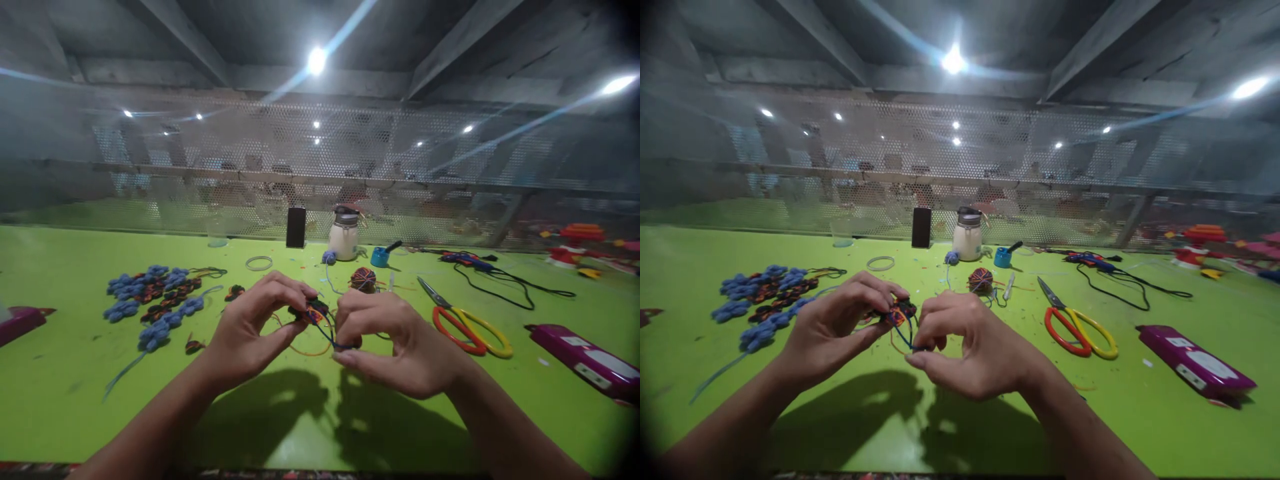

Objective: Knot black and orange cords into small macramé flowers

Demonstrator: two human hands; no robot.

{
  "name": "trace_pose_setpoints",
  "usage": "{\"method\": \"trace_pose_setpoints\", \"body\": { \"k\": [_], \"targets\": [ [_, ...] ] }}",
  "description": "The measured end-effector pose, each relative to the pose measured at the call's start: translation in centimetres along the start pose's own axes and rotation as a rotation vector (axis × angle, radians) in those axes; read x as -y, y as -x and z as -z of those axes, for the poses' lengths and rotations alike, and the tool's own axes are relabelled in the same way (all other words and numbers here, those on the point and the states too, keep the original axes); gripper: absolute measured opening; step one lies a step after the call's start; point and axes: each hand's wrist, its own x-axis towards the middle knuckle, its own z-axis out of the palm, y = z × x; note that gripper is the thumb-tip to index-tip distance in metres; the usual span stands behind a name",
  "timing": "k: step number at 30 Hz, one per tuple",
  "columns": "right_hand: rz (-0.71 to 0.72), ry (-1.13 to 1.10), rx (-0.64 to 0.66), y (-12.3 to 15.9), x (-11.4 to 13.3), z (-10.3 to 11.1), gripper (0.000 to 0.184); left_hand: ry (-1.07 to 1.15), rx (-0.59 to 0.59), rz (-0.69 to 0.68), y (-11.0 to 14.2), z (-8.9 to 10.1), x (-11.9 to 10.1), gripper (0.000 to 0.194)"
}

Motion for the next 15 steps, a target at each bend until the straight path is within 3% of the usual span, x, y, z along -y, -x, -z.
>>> {"method": "trace_pose_setpoints", "body": {
  "k": [2,4,6,9,11,15],
  "targets": [
    [0.000,0.005,0.090,0.0,0.1,0.4,0.019,-0.097,-0.012,-0.084,0.1,-0.1,-0.1,0.024],
    [-0.024,-0.005,0.098,0.0,0.0,0.7,0.024,-0.214,-0.007,-0.164,0.2,-0.3,-0.2,0.029],
    [-0.067,-0.017,-0.025,0.1,-0.3,0.7,0.027,-0.332,-0.003,-0.237,0.3,-0.5,-0.4,0.033],
    [-0.127,-0.032,-0.355,0.1,-0.7,0.6,0.026,-0.459,-0.028,-0.309,0.5,-0.8,-0.6,0.037],
    [-0.167,-0.047,-0.459,0.1,-0.9,0.4,0.023,-0.514,-0.043,-0.320,0.7,-1.1,-0.8,0.039],
    [-0.323,-0.156,-0.336,-0.2,-1.4,-0.1,0.016,-0.566,-0.021,-0.339,1.1,-1.3,-0.9,0.040]
  ]
}}
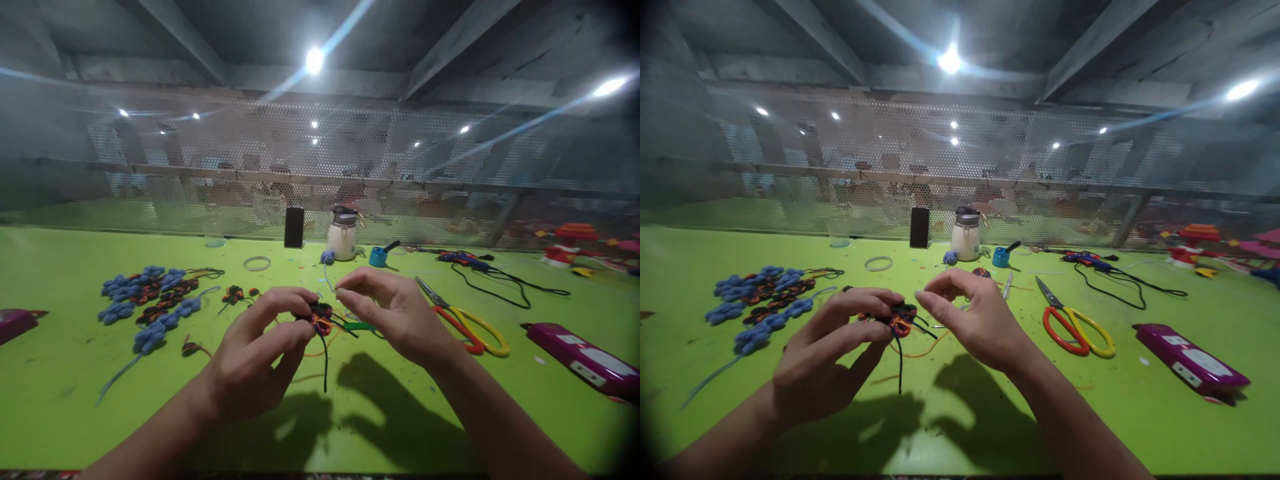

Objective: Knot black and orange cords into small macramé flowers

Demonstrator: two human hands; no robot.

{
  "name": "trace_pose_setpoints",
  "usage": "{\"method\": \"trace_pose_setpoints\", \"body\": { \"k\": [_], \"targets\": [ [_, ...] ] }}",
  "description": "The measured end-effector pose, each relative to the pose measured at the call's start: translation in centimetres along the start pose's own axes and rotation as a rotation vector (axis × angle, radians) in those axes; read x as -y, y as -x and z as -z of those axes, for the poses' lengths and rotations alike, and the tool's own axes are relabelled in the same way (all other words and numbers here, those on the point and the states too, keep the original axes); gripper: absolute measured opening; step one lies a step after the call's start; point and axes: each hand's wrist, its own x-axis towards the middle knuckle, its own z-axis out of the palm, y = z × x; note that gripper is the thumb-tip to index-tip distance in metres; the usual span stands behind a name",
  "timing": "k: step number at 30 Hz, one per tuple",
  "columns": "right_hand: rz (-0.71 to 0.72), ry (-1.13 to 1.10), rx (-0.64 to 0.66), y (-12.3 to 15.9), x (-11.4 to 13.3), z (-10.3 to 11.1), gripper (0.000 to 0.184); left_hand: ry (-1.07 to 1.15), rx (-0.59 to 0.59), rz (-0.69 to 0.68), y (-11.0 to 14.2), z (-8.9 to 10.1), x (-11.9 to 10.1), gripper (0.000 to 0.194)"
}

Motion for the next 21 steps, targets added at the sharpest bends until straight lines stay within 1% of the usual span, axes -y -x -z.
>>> {"method": "trace_pose_setpoints", "body": {
  "k": [3,5,7,9,11,13,16,18,21],
  "targets": [
    [-0.160,-0.153,0.136,-0.1,-0.3,-0.6,0.020,-0.006,-0.007,-0.037,0.1,-0.1,0.1,0.040],
    [-0.241,-0.264,0.184,-0.1,-0.4,-0.8,0.021,-0.007,-0.009,-0.049,0.2,-0.2,0.3,0.040],
    [-0.281,-0.342,0.206,-0.1,-0.4,-0.9,0.022,-0.008,-0.017,-0.059,0.1,-0.4,0.4,0.039],
    [-0.273,-0.369,0.198,-0.1,-0.4,-0.8,0.022,-0.008,-0.040,-0.076,0.0,-0.5,0.5,0.038],
    [-0.246,-0.358,0.162,0.0,-0.4,-0.6,0.020,-0.010,-0.062,-0.086,-0.1,-0.5,0.6,0.036],
    [-0.194,-0.328,0.132,0.1,-0.3,-0.5,0.017,-0.017,-0.060,-0.079,-0.2,-0.5,0.6,0.034],
    [-0.044,-0.226,0.144,0.4,0.2,-0.6,0.014,-0.027,-0.051,-0.064,-0.3,-0.5,0.7,0.030],
    [0.073,-0.135,0.211,0.7,0.8,-0.7,0.011,-0.013,-0.063,-0.051,-0.4,-0.5,0.8,0.029],
    [0.197,-0.092,0.397,1.0,1.8,-0.7,0.008,0.028,-0.101,-0.039,-0.5,-0.6,0.8,0.030]
  ]
}}
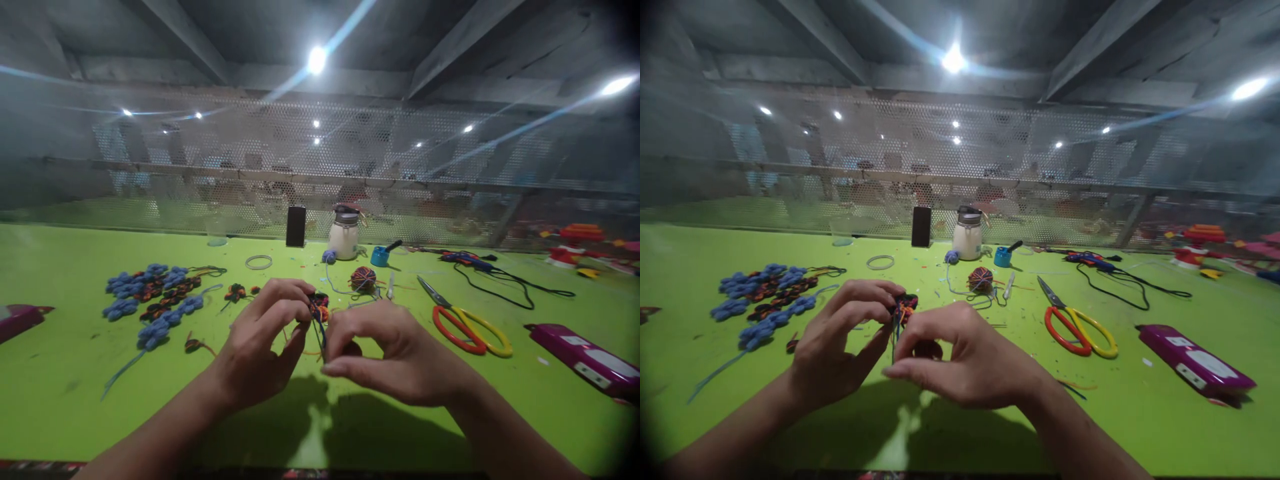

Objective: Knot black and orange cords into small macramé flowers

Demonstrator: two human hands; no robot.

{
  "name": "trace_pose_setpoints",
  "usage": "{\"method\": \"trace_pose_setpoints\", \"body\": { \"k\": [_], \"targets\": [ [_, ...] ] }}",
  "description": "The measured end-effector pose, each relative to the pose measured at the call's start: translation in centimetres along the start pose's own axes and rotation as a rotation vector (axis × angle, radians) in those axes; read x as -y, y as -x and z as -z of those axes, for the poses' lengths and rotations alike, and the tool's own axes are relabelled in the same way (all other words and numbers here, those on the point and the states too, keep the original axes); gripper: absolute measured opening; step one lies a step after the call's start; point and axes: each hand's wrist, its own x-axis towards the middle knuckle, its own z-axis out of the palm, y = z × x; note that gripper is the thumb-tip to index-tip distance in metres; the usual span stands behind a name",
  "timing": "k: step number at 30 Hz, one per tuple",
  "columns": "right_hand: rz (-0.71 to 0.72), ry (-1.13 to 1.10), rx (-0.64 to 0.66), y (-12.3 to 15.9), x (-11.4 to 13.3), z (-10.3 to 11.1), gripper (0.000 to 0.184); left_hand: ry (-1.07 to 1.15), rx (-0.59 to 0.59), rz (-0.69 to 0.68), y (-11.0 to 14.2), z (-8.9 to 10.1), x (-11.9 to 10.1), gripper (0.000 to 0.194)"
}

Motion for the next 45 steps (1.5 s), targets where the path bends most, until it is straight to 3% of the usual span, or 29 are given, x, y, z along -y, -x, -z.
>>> {"method": "trace_pose_setpoints", "body": {
  "k": [3,4,6,9,11,14,16,18,22,25,28,32,35,39,45],
  "targets": [
    [0.051,-0.092,0.199,0.2,0.5,0.1,0.009,0.053,-0.051,0.018,0.1,-0.2,0.1,0.032],
    [0.042,-0.122,0.207,0.3,0.4,0.2,0.012,0.069,-0.069,0.026,0.2,-0.3,0.1,0.033],
    [-0.020,-0.135,0.045,0.3,0.0,0.4,0.020,0.092,-0.100,0.035,0.4,-0.4,0.1,0.035],
    [-0.115,-0.057,-0.387,0.0,-0.8,0.3,0.019,0.090,-0.085,0.029,0.5,-0.6,0.2,0.038],
    [-0.121,-0.013,-0.492,-0.3,-1.1,0.0,0.013,0.077,-0.051,0.015,0.6,-0.7,0.3,0.039],
    [-0.094,0.044,-0.425,-0.7,-1.2,-0.7,0.023,0.044,-0.026,-0.006,0.6,-0.8,0.4,0.041],
    [-0.069,0.097,-0.409,-0.8,-1.3,-1.1,0.019,0.029,-0.019,-0.015,0.5,-0.8,0.4,0.042],
    [-0.066,0.129,-0.449,-0.8,-1.5,-1.3,0.008,0.026,-0.019,-0.017,0.5,-0.9,0.4,0.042],
    [-0.118,0.107,-0.502,-0.5,-1.9,-0.9,0.010,0.045,-0.025,-0.007,0.6,-0.9,0.5,0.042],
    [-0.075,0.126,-0.389,-0.3,-1.7,-0.2,0.008,0.050,-0.047,0.003,0.8,-0.9,0.6,0.046],
    [-0.031,0.170,-0.265,-0.3,-1.0,0.0,0.018,0.017,-0.070,0.011,0.9,-1.0,0.7,0.048],
    [-0.046,0.212,-0.348,-0.8,-1.0,-1.1,0.013,-0.017,-0.066,-0.017,0.9,-1.2,0.7,0.048],
    [-0.060,0.094,-0.465,-1.1,-1.8,-2.1,0.004,-0.021,-0.061,-0.042,0.8,-1.3,0.6,0.049],
    [-0.161,-0.254,-0.539,-1.3,-2.7,-2.8,0.008,-0.064,-0.044,-0.059,0.8,-1.2,0.4,0.050],
    [-0.376,-0.712,-0.511,-1.4,-3.0,-3.0,0.019,-0.111,-0.081,-0.060,0.7,-1.2,0.4,0.049]
  ]
}}
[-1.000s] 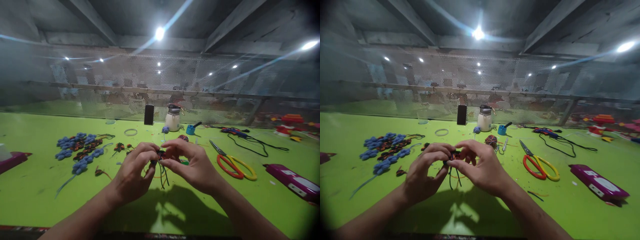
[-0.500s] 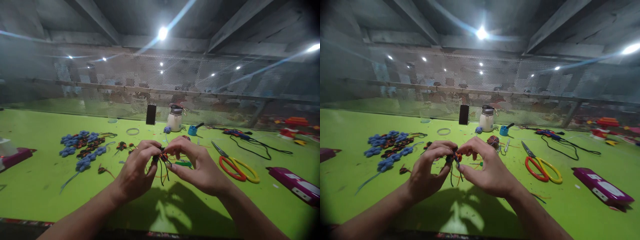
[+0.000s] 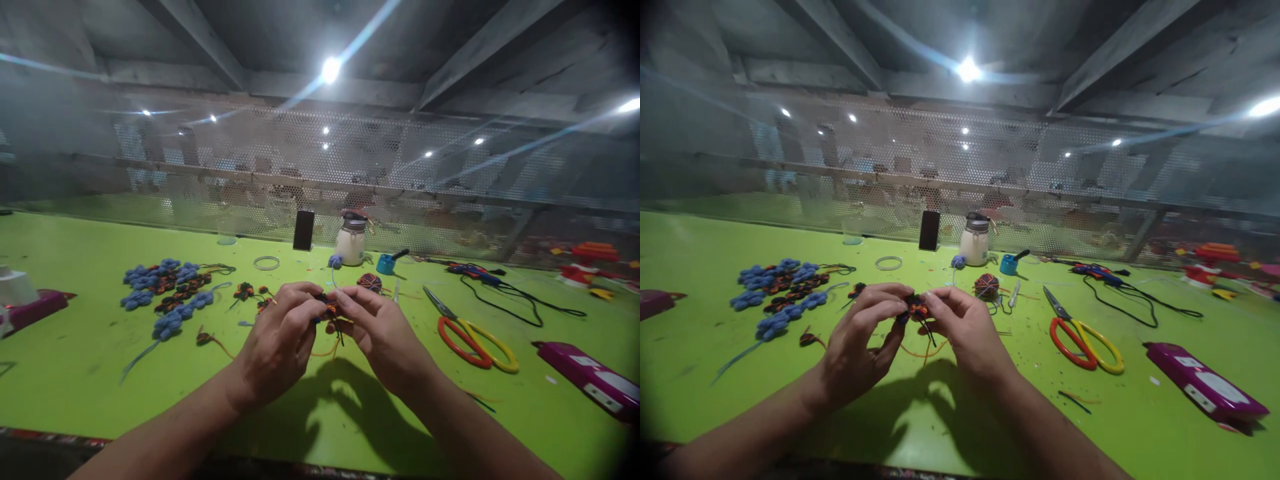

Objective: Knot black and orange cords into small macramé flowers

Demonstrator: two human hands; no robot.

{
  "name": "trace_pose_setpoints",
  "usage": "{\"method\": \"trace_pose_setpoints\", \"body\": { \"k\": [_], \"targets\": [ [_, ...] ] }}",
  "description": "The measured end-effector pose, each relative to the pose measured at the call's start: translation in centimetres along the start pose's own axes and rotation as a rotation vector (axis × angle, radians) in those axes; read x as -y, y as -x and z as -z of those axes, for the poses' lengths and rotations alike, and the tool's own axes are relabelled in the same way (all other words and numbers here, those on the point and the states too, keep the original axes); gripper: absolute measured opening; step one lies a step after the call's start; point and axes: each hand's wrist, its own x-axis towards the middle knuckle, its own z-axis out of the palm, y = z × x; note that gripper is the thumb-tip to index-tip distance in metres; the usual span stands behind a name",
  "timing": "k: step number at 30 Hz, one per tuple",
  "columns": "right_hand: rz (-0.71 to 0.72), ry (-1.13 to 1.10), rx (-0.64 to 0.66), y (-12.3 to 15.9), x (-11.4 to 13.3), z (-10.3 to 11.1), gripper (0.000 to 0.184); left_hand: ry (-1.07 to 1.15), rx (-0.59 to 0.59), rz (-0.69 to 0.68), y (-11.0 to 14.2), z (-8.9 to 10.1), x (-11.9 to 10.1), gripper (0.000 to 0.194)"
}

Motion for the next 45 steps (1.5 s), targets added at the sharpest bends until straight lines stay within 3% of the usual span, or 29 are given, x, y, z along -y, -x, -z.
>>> {"method": "trace_pose_setpoints", "body": {
  "k": [4,12,16,20,23,25,30,35,41,45],
  "targets": [
    [-0.020,-0.061,0.012,0.1,0.1,0.1,0.019,-0.012,-0.014,-0.006,0.0,-0.1,0.0,0.047],
    [0.081,0.104,-0.079,-0.4,-0.4,0.4,0.016,0.043,0.007,0.034,0.3,-0.4,-0.2,0.041],
    [0.169,0.235,-0.138,-0.5,-0.4,0.3,0.015,0.319,0.015,0.280,0.1,0.1,-0.3,0.038],
    [0.216,0.360,-0.161,-0.7,-0.7,0.3,0.016,0.549,-0.110,0.678,-0.3,0.5,0.4,0.020],
    [0.252,0.445,-0.149,-0.7,-1.1,0.3,0.014,0.696,0.016,0.992,-0.6,0.3,1.0,0.019],
    [0.280,0.486,-0.134,-0.7,-1.2,0.3,0.012,0.848,0.125,1.077,-0.6,0.1,1.2,0.024],
    [0.256,0.479,-0.100,-0.7,-1.4,0.3,0.012,0.979,0.141,1.071,-0.4,0.1,1.1,0.036],
    [0.169,0.407,-0.078,-0.9,-1.1,0.6,0.017,1.086,0.204,1.114,-0.5,0.5,1.4,0.032],
    [0.155,0.540,-0.006,-1.1,-0.1,1.8,0.026,1.051,0.214,1.095,-0.4,0.7,2.0,0.030],
    [0.067,0.544,0.062,-1.4,0.5,2.5,0.024,0.951,0.192,1.065,-0.5,0.7,2.1,0.031]
  ]
}}
